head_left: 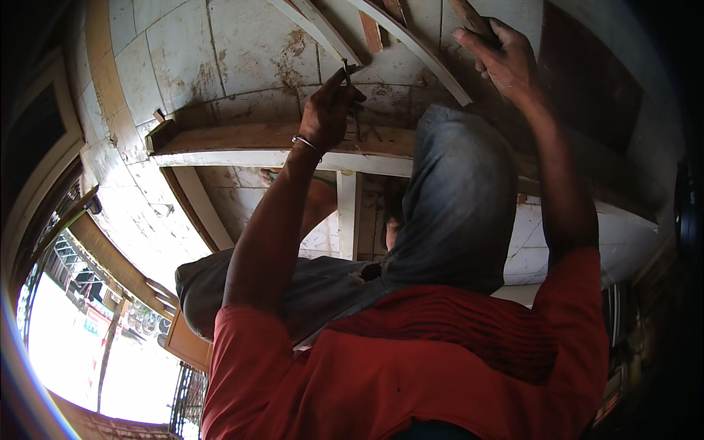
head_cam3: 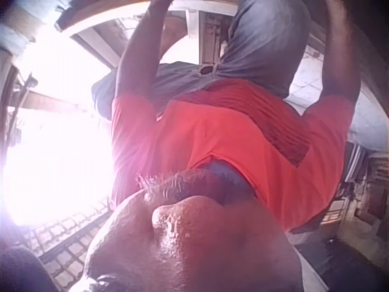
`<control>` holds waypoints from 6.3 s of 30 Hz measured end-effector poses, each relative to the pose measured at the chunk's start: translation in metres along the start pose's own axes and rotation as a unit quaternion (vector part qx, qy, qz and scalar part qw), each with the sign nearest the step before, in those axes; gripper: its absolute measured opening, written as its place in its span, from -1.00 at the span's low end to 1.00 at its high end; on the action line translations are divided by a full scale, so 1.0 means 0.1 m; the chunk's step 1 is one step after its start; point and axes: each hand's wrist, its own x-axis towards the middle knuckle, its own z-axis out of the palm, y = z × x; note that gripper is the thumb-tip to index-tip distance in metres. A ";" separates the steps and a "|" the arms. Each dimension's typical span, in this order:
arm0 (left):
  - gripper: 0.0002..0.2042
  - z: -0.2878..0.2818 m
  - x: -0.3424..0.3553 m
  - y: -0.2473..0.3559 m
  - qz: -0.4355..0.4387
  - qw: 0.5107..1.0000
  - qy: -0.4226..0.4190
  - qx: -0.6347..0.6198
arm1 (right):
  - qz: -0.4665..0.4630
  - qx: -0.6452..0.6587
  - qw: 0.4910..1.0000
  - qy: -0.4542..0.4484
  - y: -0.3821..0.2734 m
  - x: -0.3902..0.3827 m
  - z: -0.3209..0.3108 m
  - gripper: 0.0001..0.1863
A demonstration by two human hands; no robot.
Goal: The person uses a hammer and pliers to remove nails from a wooden frame. They hold the wooden pieces by hand and pull the nails out while sitting on a tiled floor.
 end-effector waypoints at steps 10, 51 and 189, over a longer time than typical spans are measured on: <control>-0.61 0.01 0.00 0.04 -0.003 0.998 -0.027 -0.061 | -0.020 -0.063 0.997 -0.040 -0.21 -0.02 0.08 -0.39; -0.67 0.18 0.14 0.00 -0.043 0.993 0.003 0.113 | 0.028 -0.010 0.959 -0.282 -0.26 0.24 0.14 -0.32; -0.54 -0.26 0.40 0.04 -0.010 0.987 -0.117 0.108 | -0.136 0.014 0.981 -0.139 -0.59 0.33 0.26 -0.37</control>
